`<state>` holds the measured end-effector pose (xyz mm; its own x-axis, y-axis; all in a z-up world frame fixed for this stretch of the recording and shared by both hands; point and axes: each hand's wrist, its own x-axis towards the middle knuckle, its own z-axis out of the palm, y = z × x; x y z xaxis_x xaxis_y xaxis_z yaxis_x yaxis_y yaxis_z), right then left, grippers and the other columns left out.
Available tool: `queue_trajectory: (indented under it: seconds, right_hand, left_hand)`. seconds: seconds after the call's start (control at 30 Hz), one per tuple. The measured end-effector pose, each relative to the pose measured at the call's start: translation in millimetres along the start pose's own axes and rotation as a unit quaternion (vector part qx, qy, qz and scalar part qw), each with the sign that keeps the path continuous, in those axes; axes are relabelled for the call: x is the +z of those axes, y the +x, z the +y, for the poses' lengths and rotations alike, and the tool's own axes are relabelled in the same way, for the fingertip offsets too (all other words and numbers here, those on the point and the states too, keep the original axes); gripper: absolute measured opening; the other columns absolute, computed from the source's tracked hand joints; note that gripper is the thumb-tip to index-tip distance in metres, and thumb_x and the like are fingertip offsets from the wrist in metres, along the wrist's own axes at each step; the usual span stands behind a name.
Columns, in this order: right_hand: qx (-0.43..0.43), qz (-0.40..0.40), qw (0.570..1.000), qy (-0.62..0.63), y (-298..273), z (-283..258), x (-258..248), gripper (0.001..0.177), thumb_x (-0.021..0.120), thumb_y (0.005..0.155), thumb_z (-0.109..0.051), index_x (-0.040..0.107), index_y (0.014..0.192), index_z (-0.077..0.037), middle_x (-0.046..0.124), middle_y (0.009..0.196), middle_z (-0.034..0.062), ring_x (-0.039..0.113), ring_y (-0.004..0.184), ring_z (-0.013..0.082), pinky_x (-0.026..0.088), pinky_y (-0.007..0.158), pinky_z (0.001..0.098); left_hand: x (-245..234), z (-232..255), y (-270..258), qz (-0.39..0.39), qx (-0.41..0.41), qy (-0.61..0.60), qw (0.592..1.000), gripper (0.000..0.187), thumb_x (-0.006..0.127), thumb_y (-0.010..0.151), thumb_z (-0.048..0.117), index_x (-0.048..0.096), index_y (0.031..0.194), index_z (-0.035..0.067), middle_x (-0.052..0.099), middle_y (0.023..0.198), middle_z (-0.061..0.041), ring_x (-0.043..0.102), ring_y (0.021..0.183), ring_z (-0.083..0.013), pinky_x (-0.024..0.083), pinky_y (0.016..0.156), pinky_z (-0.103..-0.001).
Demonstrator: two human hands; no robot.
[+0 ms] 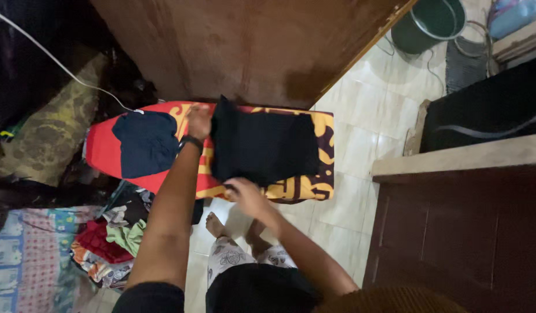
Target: The person folds shirts and trousers by hand on a surface, then places them into a basket or on a bed.
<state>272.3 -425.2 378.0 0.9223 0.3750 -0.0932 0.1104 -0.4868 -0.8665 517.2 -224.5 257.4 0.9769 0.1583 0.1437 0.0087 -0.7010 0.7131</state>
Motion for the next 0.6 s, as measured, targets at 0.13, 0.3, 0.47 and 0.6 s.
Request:
queue_trajectory:
  seconds: [0.13, 0.3, 0.47, 0.6]
  right_hand:
    - [-0.02, -0.129, 0.991, 0.004, 2.4, 74.8, 97.9, 0.051, 0.06, 0.086, -0.003, 0.054, 0.136, -0.004, 0.059, 0.128, 0.0239, 0.062, 0.112, 0.036, 0.051, 0.093, 0.0413]
    - [0.081, -0.064, 0.992, 0.076, -9.1, 134.5, 84.3, 0.023, 0.069, 0.093, -0.009, 0.066, 0.116, -0.008, 0.067, 0.106, 0.0151, 0.067, 0.1, 0.025, 0.055, 0.088, 0.0349]
    - [0.177, 0.281, 0.936, -0.118, -16.4, 214.6, -43.6, 0.025, 0.078, 0.079, -0.012, 0.072, 0.101, -0.002, 0.069, 0.105, 0.0192, 0.066, 0.101, 0.0336, 0.05, 0.095, 0.0438]
    - [0.276, 0.386, 0.862, -0.177, -27.7, 232.7, -100.4, 0.064, 0.092, 0.07, -0.016, 0.059, 0.121, 0.007, 0.054, 0.114, 0.0342, 0.057, 0.097, 0.048, 0.05, 0.083, 0.0538]
  left_hand:
    - [-3.4, -58.0, -75.1, -0.007, -0.207, -0.034, 0.978, 0.06, 0.069, 0.095, 0.05, 0.062, 0.103, -0.009, 0.069, 0.092, -0.027, 0.069, 0.089, -0.0433, 0.053, 0.081, -0.053]
    - [-11.0, -65.0, -177.9, -0.137, -0.234, 0.085, 0.959, 0.094, 0.086, 0.072, 0.055, 0.051, 0.127, -0.012, 0.058, 0.12, -0.037, 0.058, 0.111, -0.0507, 0.047, 0.093, -0.054]
    - [0.6, -50.5, -228.8, -0.139, -0.283, 0.049, 0.948, 0.076, 0.075, 0.084, 0.054, 0.057, 0.127, -0.006, 0.065, 0.123, -0.031, 0.062, 0.118, -0.0444, 0.049, 0.102, -0.047]
    - [7.1, -43.2, -257.0, -0.025, -0.23, -0.038, 0.972, 0.053, 0.066, 0.095, 0.033, 0.056, 0.134, -0.002, 0.064, 0.128, -0.03, 0.06, 0.119, -0.0452, 0.047, 0.102, -0.046]
